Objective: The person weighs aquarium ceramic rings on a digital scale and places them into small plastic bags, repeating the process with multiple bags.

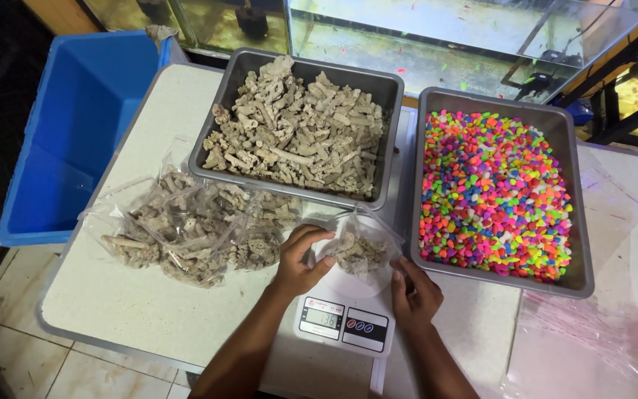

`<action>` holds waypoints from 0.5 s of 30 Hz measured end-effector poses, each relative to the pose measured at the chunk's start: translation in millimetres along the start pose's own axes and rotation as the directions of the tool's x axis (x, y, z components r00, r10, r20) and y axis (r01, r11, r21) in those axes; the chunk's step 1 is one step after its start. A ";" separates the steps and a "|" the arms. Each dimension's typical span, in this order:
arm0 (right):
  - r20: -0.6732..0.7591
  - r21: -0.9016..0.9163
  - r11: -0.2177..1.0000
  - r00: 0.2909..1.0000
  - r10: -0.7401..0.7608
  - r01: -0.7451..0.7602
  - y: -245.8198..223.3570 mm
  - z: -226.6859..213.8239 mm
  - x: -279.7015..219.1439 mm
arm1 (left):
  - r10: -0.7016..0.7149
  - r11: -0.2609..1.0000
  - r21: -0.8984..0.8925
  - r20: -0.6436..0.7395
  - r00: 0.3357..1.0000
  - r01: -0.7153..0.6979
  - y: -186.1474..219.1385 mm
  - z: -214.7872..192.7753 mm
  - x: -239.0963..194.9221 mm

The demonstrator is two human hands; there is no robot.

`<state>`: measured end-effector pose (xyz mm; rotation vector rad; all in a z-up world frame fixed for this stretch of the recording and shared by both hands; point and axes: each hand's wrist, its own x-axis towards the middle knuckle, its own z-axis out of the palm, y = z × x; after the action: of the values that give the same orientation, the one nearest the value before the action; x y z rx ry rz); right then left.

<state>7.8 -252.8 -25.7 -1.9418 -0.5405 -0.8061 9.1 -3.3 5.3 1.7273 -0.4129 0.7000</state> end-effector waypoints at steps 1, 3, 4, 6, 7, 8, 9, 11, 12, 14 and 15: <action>0.000 0.000 1.000 1.000 0.001 -0.001 1.1 0.4 -0.5 | 0.000 1.000 0.000 0.001 1.000 0.000 0.1 0.5 -0.1; -0.022 -0.039 0.999 1.000 -0.018 0.017 3.1 2.0 -1.7 | 0.004 1.000 0.008 -0.003 1.000 -0.004 0.3 0.8 -0.3; -0.022 -0.038 0.999 1.000 -0.017 0.016 3.1 2.4 -2.3 | 0.004 1.000 0.009 -0.002 1.000 -0.004 -0.1 0.6 -1.0; -0.029 -0.039 0.999 1.000 -0.011 0.010 3.4 3.0 -2.8 | 0.007 1.000 0.006 0.000 1.000 -0.007 -1.1 0.8 -1.7; -0.030 -0.039 0.999 0.999 -0.011 0.010 3.1 2.9 -2.4 | 0.007 1.000 0.005 0.001 1.000 -0.007 -0.5 0.6 -1.8; -0.032 -0.042 0.999 0.999 -0.020 0.019 2.6 2.8 -1.9 | 0.006 1.000 -0.003 0.003 1.000 -0.006 0.1 0.5 -1.3; -0.034 -0.044 0.999 0.999 -0.029 0.027 2.5 2.5 -1.2 | 0.005 1.000 -0.012 0.006 1.000 -0.005 0.6 0.6 -0.7; -0.043 -0.039 0.999 0.999 -0.024 0.022 2.6 2.7 -2.6 | 0.001 1.000 -0.004 0.010 1.000 -0.001 0.5 1.1 -1.8; -0.049 -0.028 0.999 0.999 -0.022 0.021 3.0 3.5 -2.6 | -0.002 1.000 0.008 0.009 1.000 0.002 0.5 0.9 -2.1; -0.038 -0.026 1.000 0.999 -0.018 0.017 2.0 2.0 -1.6 | -0.001 1.000 0.010 0.005 1.000 0.001 0.7 1.4 -1.8; -0.025 -0.023 1.000 1.000 -0.013 0.013 1.0 1.4 -1.1 | 0.000 1.000 0.012 0.000 1.000 0.000 1.2 1.3 -1.7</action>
<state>8.1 -252.1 -27.6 -1.9480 -0.5311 -0.8473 7.4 -5.0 5.0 1.7389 -0.4096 0.7032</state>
